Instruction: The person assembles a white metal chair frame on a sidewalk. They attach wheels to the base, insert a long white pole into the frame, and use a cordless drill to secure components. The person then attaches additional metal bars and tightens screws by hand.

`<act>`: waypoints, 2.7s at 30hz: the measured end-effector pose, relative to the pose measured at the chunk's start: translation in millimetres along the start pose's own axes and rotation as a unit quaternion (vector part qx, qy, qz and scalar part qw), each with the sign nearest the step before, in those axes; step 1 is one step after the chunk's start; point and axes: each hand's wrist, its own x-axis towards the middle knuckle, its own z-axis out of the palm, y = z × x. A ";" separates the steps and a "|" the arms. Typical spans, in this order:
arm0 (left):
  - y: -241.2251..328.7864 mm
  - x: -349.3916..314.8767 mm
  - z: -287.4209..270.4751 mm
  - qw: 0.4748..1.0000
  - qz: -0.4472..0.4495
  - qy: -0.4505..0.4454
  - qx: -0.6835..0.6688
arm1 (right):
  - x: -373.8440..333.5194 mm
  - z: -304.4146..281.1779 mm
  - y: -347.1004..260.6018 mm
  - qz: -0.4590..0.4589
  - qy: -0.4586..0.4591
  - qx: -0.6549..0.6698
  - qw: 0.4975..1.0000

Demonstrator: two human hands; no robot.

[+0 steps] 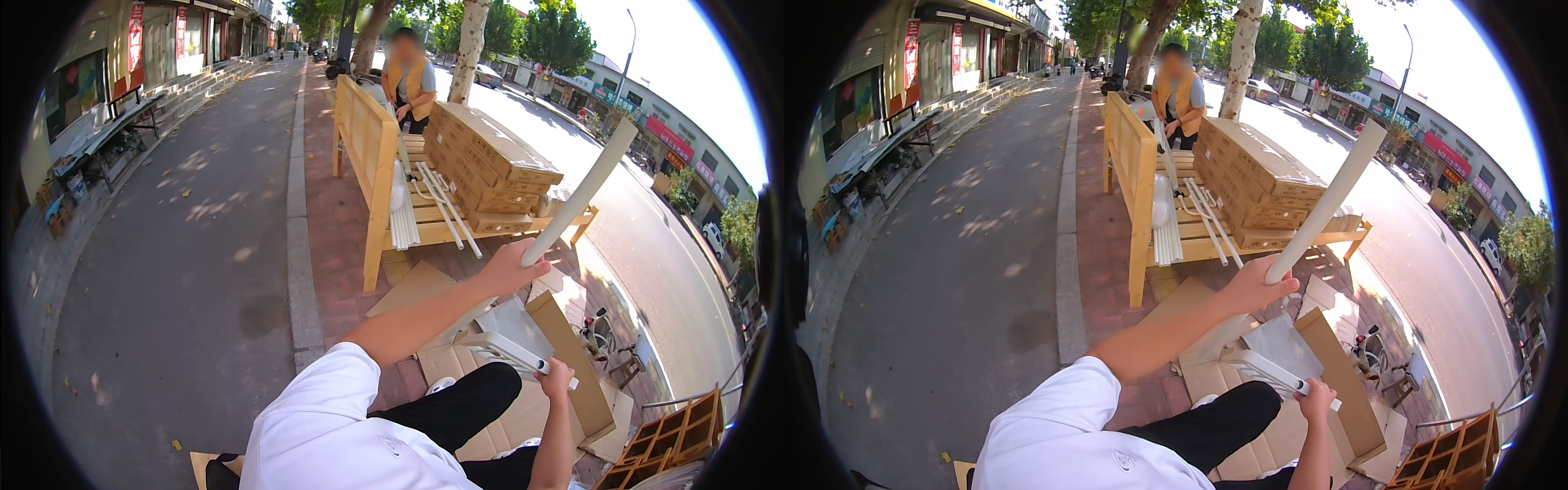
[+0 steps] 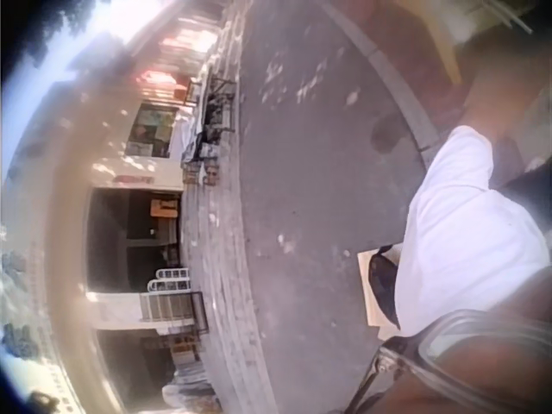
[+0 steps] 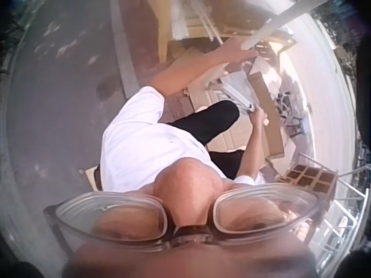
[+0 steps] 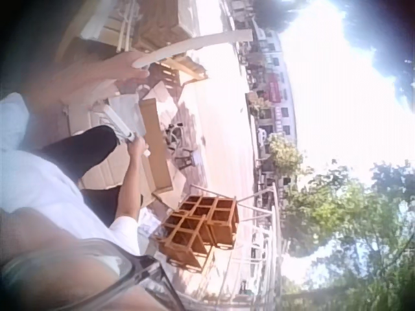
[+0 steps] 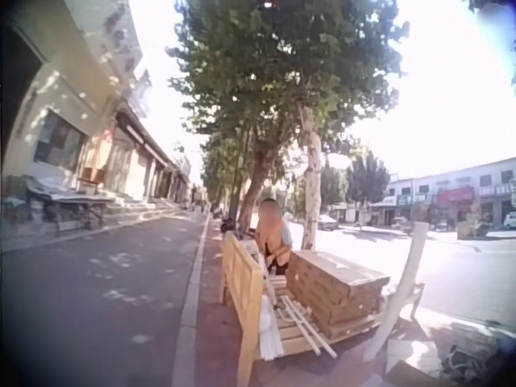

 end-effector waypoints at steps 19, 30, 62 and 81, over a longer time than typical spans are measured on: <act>-13.9 60.1 77.6 0.727 0.225 -0.267 0.591 | -90.9 -36.6 78.5 0.046 -0.002 0.086 0.995; -52.5 62.9 133.5 0.533 0.140 -0.433 0.713 | -91.1 77.6 87.5 0.041 -0.089 0.203 0.974; -103.6 42.0 366.0 0.210 0.263 -0.490 0.804 | -82.0 89.7 81.2 0.032 -0.084 0.235 0.968; -160.0 -37.9 297.7 0.474 0.526 -0.389 0.589 | -91.5 129.1 78.6 0.065 0.098 0.280 0.953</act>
